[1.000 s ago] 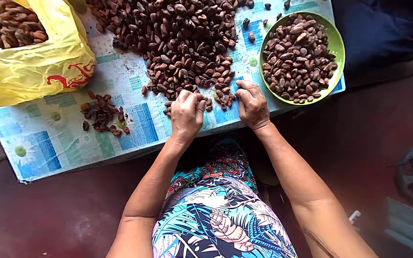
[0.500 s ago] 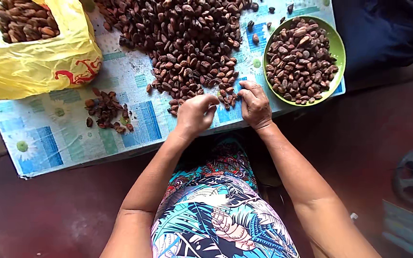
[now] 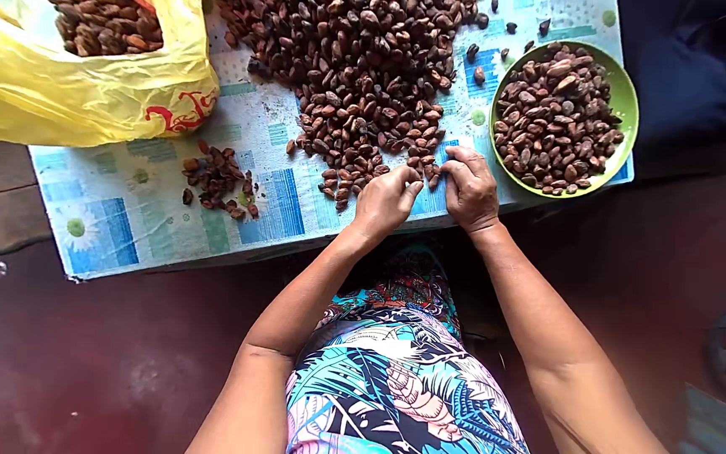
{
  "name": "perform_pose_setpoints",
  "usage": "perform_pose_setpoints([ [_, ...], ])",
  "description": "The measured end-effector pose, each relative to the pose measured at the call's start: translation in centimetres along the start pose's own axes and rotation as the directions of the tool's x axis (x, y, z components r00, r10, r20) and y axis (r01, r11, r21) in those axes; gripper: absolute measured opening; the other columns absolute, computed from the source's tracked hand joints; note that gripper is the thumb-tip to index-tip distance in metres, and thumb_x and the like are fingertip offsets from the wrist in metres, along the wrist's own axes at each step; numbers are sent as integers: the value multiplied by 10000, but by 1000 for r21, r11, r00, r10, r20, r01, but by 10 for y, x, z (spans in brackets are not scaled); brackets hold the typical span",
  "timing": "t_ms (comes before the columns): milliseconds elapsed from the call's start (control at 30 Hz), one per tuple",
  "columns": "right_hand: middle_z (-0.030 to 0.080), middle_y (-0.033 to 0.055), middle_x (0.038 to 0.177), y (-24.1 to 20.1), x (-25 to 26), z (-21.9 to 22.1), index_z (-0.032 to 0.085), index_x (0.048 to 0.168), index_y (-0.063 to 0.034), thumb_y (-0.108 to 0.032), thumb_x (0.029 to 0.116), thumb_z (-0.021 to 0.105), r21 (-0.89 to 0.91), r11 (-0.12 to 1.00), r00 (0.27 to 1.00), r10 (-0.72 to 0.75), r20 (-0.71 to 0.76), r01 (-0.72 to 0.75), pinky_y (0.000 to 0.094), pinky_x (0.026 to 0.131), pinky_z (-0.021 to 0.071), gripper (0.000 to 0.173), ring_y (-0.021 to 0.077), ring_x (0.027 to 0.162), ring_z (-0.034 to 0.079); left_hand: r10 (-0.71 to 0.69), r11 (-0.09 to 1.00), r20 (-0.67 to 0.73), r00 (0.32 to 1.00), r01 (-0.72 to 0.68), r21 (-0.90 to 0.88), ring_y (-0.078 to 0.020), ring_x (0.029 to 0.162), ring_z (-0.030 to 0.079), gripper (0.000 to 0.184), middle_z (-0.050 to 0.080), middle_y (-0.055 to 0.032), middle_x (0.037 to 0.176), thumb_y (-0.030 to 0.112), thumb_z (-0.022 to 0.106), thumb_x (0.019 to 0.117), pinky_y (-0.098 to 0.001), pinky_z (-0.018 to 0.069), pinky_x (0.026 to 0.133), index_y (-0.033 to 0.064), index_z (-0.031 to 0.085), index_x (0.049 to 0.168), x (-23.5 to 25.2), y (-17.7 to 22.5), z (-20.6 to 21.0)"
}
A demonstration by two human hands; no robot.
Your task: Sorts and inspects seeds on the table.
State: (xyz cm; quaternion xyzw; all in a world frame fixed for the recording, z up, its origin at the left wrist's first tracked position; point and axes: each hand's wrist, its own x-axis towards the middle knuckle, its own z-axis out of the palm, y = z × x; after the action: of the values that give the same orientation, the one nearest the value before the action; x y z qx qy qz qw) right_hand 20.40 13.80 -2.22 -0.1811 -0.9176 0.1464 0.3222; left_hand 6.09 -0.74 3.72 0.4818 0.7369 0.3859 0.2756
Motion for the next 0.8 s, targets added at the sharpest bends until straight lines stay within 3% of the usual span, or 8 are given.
perform_pose_setpoints([
  [100, 703, 224, 1249, 1, 0, 0, 739, 1001, 27, 29, 952, 495, -6, 1000, 1000, -4, 6, 4, 432, 1075, 487, 249, 373, 1220, 654, -292, 668, 133, 947, 301, -680, 6, 495, 393, 147, 461, 67, 647, 90, 435, 1061, -143, 335, 468, 69, 567, 1000, -19, 1, -14],
  [167, 703, 223, 1248, 2, -1, 1, 737, 998, 22, 26, 954, 495, -9, 1000, 1000, -5, 9, 6, 432, 1075, 488, 247, 372, 1218, 656, -370, 238, 293, 881, 395, -887, -11, 449, 421, 304, 495, 83, 597, 161, 293, 1070, -158, 350, 421, 183, 515, 863, -30, -2, -22],
  [267, 700, 223, 1256, 2, -1, 1, 736, 1002, 26, 26, 957, 497, -9, 1000, 1000, -2, 11, 2, 432, 1079, 487, 243, 371, 1223, 653, -225, 41, 347, 911, 364, -930, -82, 570, 577, 409, 639, 25, 731, 232, 230, 1030, -222, 474, 511, 206, 582, 824, -44, -19, -39],
  [433, 692, 235, 1268, 1, -1, -1, 732, 1022, 35, 22, 964, 486, -10, 1000, 1000, 6, 27, -5, 438, 1089, 475, 253, 382, 1235, 644, -334, 208, 125, 934, 202, -957, -40, 519, 538, 549, 649, 60, 683, 291, 179, 1062, -185, 417, 455, 227, 619, 740, -55, -45, -89],
  [500, 690, 237, 1272, 1, -1, -1, 729, 1021, 36, 21, 964, 485, -8, 1000, 1000, 2, 27, -2, 437, 1090, 474, 251, 384, 1237, 642, -410, 533, -93, 907, 156, -831, 21, 451, 418, 367, 513, 112, 599, 144, 314, 1069, -134, 351, 422, 196, 565, 807, -52, -56, -99],
  [600, 694, 238, 1262, 2, -1, -1, 731, 1016, 35, 23, 968, 489, -10, 1000, 1000, 2, 26, -2, 437, 1079, 482, 247, 387, 1231, 645, -226, 973, -307, 925, 200, -113, -61, 602, 461, 193, 588, -14, 764, 137, 612, 976, -244, 417, 597, 17, 711, 1090, -44, -74, -100],
  [700, 696, 234, 1262, 0, 0, -2, 736, 1017, 35, 19, 974, 488, -23, 1000, 1000, 6, 24, -5, 435, 1080, 482, 251, 381, 1230, 647, -266, 920, -143, 953, 295, 260, -366, 793, 654, 338, 694, -206, 894, 242, 644, 991, -601, 508, 769, 20, 701, 1238, -30, -56, -95],
  [800, 696, 233, 1265, -1, 0, -2, 739, 1018, 30, 22, 969, 485, -26, 1000, 1000, 10, 29, -10, 432, 1081, 481, 259, 380, 1230, 649, -353, 862, -65, 933, 352, 364, -430, 917, 681, 318, 704, -231, 979, 226, 631, 999, -651, 494, 817, 19, 679, 1235, -16, -35, -93],
])
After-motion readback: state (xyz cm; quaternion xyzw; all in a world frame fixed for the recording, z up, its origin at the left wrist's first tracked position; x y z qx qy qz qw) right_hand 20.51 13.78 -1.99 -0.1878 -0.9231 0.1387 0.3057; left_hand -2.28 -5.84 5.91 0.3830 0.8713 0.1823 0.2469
